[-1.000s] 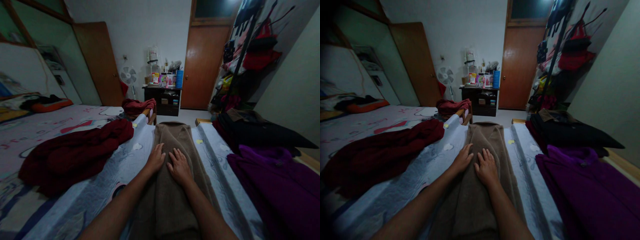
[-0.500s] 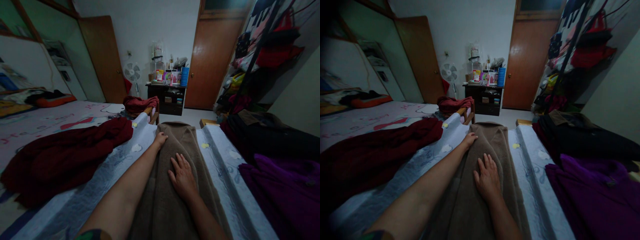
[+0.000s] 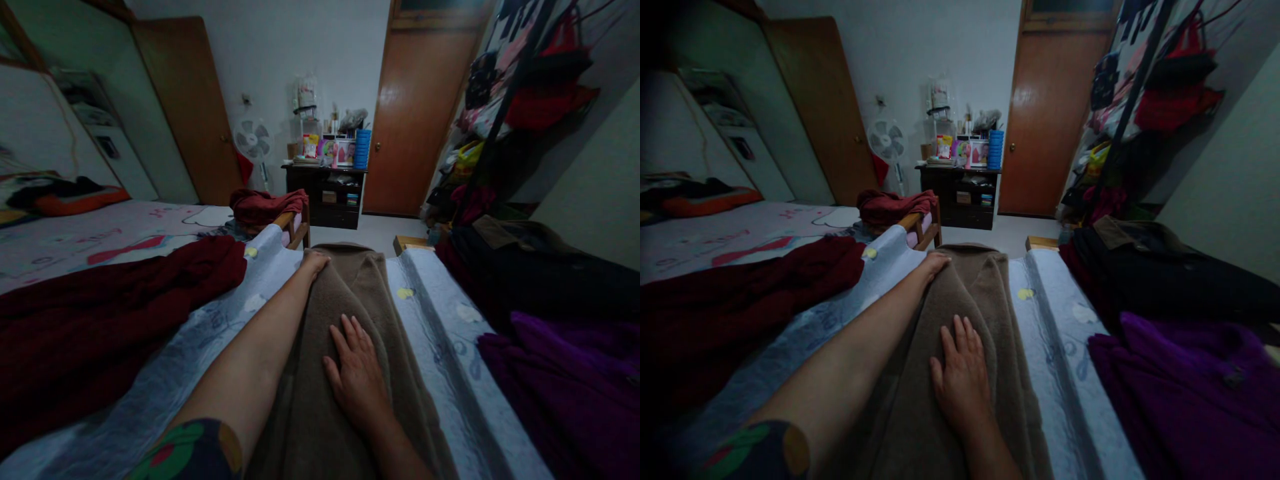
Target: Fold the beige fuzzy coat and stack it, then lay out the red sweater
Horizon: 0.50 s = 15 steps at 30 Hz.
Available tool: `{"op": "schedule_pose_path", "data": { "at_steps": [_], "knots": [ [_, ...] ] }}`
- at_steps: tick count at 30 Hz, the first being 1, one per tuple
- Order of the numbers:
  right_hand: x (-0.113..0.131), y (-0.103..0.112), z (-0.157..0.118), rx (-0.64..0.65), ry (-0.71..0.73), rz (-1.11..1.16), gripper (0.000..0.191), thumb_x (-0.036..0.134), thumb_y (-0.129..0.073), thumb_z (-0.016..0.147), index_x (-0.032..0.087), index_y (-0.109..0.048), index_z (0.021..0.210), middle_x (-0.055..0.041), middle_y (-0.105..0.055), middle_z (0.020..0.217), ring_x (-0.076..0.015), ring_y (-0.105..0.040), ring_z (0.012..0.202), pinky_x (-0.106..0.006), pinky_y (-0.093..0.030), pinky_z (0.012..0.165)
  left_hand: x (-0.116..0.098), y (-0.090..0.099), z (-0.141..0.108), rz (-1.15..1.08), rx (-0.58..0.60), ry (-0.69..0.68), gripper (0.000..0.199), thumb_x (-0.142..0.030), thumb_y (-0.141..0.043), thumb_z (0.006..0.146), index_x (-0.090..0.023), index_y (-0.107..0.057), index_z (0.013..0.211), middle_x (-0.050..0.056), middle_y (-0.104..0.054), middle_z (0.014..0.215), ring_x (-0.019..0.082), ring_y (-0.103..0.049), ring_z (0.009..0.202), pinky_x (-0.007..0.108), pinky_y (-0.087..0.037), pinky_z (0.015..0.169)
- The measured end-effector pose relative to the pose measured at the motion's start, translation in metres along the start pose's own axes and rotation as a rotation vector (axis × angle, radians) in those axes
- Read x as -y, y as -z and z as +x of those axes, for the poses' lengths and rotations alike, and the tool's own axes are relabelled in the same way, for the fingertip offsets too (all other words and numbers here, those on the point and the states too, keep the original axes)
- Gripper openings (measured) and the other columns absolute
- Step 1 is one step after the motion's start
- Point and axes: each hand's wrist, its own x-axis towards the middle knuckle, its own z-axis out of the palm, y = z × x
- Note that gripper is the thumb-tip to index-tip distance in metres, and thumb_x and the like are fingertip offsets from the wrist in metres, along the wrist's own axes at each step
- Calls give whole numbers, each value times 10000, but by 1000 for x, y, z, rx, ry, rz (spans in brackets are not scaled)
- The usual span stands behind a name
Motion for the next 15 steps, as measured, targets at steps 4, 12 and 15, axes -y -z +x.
{"op": "schedule_pose_path", "data": {
  "at_steps": [4, 12, 15],
  "knots": [
    [-1, 0, -1, 5, -6, 10, 528, 393, -494, 921, 266, -460, 1432, -22, -265, 1582, -266, -198, 1465, -477, -258, 1176, -4, -2, 9, 19, -11, 34, 349, -135, -741, 637, -137, -682, 981, 59, -706, 837, 216, -663, 820, 291, -500, 740],
    [-1, 0, -1, 7, -16, 15, 523, 384, -495, 919, 271, -464, 1429, -13, -263, 1582, -264, -198, 1464, -468, -262, 1178, 1, 4, -4, 90, 0, -71, 425, -95, -637, 734, -135, -638, 1158, 78, -715, 991, 176, -669, 852, 267, -512, 781],
    [-1, 0, -1, 3, -15, 12, 522, 388, -488, 921, 270, -463, 1429, -10, -266, 1582, -260, -202, 1464, -462, -257, 1179, -4, 7, -15, 206, -20, -144, 438, -86, -614, 745, -164, -620, 1176, 88, -679, 1127, 194, -630, 1034, 285, -476, 911]
  ]
}}
